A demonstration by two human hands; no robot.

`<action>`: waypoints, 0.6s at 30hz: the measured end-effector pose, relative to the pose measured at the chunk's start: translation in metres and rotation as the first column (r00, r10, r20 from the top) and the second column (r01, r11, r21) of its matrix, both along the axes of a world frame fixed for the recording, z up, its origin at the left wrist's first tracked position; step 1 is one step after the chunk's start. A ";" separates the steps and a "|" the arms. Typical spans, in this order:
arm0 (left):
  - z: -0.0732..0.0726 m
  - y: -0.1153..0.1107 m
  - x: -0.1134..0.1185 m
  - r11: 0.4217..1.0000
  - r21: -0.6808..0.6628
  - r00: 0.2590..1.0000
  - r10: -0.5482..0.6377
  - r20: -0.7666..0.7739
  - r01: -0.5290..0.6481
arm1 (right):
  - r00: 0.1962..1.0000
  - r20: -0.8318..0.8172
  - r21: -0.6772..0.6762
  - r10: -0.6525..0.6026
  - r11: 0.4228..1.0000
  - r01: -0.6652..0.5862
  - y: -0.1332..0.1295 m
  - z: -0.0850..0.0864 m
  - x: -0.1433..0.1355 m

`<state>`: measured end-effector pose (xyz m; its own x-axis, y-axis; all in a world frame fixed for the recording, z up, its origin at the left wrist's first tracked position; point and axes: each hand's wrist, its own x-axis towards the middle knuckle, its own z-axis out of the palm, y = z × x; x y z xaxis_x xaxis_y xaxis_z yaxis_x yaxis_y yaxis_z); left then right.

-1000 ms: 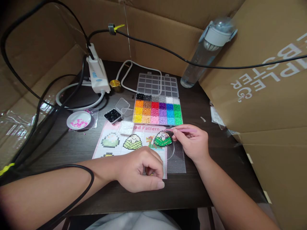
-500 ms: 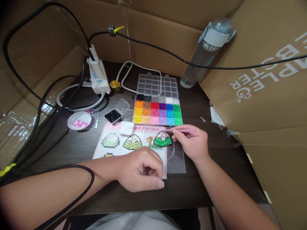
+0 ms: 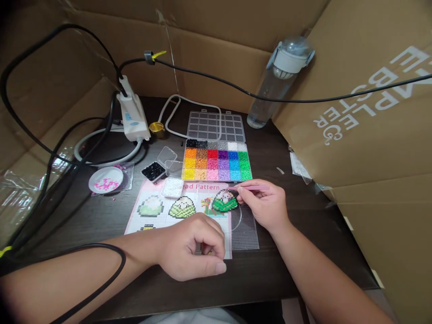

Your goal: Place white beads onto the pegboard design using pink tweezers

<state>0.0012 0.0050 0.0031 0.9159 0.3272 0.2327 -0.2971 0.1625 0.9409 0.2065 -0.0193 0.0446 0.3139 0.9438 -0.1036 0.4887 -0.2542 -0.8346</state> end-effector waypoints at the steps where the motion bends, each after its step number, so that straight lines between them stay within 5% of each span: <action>1: 0.000 0.000 0.000 1.000 0.001 1.000 0.001 0.007 -0.001 | 1.000 -0.001 -0.005 0.001 1.000 -0.001 0.000 0.000 0.000; 18: 0.002 0.002 0.000 1.000 0.018 0.999 0.013 0.043 -0.014 | 0.998 -0.056 0.028 0.017 0.999 -0.015 0.000 0.001 0.002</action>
<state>0.0012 0.0067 0.0046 0.9005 0.3350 0.2773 -0.3391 0.1415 0.9301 0.2087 -0.0196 0.0456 0.2932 0.9514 -0.0947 0.4442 -0.2233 -0.8677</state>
